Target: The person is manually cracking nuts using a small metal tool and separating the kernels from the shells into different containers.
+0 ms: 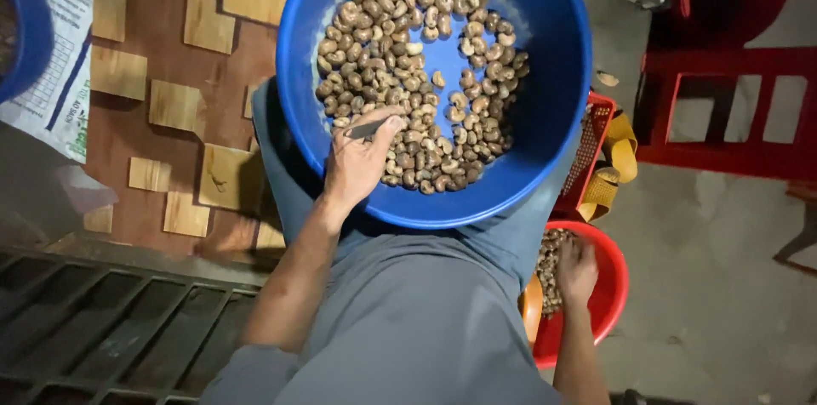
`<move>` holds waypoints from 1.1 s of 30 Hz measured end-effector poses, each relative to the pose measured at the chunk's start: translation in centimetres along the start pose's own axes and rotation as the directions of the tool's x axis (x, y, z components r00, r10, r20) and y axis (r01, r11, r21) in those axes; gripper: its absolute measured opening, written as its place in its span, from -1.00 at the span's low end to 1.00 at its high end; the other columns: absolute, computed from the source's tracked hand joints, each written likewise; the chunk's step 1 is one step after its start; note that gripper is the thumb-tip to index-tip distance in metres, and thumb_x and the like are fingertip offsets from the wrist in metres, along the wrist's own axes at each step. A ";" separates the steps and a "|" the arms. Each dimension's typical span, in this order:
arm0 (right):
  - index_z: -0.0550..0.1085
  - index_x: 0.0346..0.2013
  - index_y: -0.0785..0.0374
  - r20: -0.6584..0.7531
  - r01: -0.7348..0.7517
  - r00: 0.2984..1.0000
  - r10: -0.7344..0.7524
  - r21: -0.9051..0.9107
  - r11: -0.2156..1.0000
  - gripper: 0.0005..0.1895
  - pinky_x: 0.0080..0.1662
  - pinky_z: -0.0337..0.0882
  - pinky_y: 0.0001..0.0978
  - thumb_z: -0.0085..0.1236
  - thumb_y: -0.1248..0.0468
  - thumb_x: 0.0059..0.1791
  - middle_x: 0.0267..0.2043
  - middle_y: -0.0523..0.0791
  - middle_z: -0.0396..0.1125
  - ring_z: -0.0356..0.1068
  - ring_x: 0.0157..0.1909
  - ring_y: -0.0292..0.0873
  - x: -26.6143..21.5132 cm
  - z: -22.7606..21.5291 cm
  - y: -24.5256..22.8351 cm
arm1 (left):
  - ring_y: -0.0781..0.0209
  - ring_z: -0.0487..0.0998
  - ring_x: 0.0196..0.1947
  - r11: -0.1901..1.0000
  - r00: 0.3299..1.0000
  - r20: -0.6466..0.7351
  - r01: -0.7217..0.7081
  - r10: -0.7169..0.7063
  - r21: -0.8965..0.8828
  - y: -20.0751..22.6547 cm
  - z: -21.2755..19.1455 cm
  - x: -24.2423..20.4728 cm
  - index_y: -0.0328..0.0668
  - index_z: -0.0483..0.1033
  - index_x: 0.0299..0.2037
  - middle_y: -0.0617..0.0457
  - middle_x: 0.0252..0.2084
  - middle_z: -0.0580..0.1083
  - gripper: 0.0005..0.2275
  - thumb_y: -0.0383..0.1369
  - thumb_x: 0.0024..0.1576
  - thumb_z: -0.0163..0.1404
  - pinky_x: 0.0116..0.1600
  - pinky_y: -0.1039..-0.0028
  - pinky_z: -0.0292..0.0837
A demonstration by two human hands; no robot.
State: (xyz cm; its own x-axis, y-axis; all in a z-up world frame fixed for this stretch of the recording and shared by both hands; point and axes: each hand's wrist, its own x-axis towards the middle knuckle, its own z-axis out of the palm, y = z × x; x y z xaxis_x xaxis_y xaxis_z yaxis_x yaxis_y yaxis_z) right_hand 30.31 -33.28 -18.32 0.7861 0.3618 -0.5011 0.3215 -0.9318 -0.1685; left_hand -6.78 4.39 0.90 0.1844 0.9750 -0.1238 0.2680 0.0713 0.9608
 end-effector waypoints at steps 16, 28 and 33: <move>0.35 -0.07 0.03 0.395 0.955 0.261 -0.881 -0.237 0.177 -0.63 -0.12 0.51 0.07 0.12 -0.06 -0.04 -0.20 -0.07 0.45 0.52 -0.12 0.10 -6.9 0.9 -34.8 | -0.06 0.63 0.02 0.992 0.992 0.001 0.126 -0.127 0.022 -1.2 -0.3 -0.6 0.10 0.70 -0.10 -0.06 -0.11 0.64 -0.79 -0.12 0.21 0.09 0.15 0.12 0.50; 0.37 0.20 0.30 0.239 0.230 0.615 -0.751 0.857 0.462 -0.59 -0.25 0.61 -0.26 0.18 0.34 0.07 -0.07 0.07 0.44 0.52 -0.26 -0.09 -8.3 -3.8 -36.3 | -0.10 0.62 0.03 0.961 0.980 0.051 -0.177 0.192 -0.210 -1.2 2.4 -1.1 -0.21 0.66 0.00 -0.18 -0.06 0.63 -0.79 -0.29 0.32 0.03 0.14 0.11 0.53; 0.41 0.17 0.41 0.187 0.086 0.625 -0.758 0.949 0.304 -0.60 -0.31 0.66 -0.25 0.19 0.39 0.04 -0.20 0.11 0.49 0.58 -0.32 -0.05 -8.8 -4.5 -35.5 | -0.15 0.56 0.13 0.902 0.955 0.100 -0.225 0.280 -0.369 -0.7 4.6 -1.8 -0.29 0.61 0.03 -0.24 0.03 0.59 -0.80 -0.36 0.35 -0.01 0.21 -0.02 0.49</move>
State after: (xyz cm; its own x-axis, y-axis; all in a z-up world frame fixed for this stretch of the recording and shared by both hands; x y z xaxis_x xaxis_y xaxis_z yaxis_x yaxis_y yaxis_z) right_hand 14.36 -3.23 -4.16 0.1488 0.9272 -0.3437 -0.3358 -0.2796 -0.8995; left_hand -2.92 1.59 -0.65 0.3454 0.9300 0.1257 -0.1491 -0.0778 0.9858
